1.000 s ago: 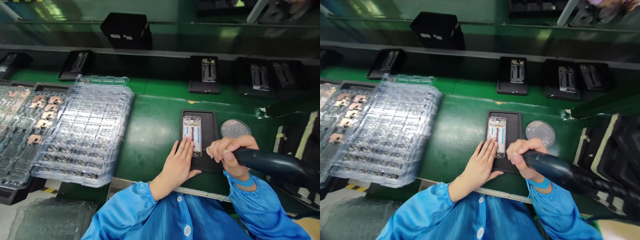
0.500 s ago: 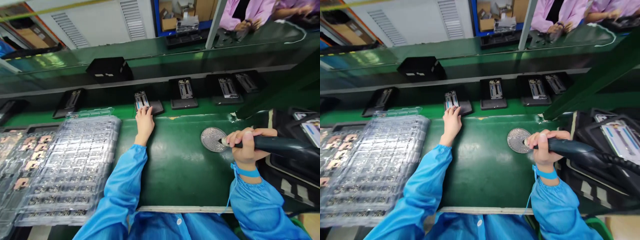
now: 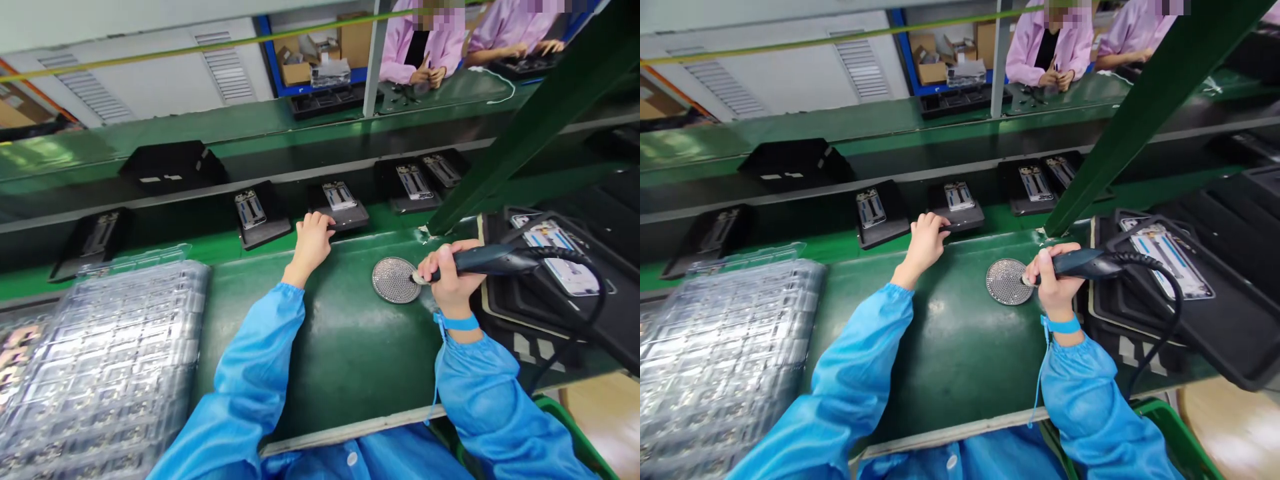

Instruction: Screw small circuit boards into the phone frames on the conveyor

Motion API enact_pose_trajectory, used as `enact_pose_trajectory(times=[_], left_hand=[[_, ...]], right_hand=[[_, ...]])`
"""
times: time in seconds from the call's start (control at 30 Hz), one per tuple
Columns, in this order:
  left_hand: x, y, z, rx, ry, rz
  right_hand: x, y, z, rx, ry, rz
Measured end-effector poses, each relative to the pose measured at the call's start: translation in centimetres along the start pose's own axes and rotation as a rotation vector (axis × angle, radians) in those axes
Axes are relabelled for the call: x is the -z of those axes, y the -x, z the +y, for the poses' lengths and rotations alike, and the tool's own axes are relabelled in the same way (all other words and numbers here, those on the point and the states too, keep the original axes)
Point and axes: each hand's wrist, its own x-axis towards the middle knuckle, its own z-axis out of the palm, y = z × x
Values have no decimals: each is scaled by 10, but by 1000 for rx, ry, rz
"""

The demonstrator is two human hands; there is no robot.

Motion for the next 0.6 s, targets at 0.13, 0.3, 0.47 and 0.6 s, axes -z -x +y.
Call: enact_pose_trajectory(times=[0.13, 0.3, 0.47, 0.6], left_hand=[[4, 66, -9, -14, 3, -51], [-13, 203, -28, -182, 52, -83], [-16, 293, -13, -236, 92, -142], [-1, 302, 3, -226, 119, -252]], right_hand=[[2, -1, 0, -8, 22, -7], [4, -1, -1, -34, 49, -18], [6, -2, -3, -33, 83, -11], [8, -4, -4, -15, 89, 0]])
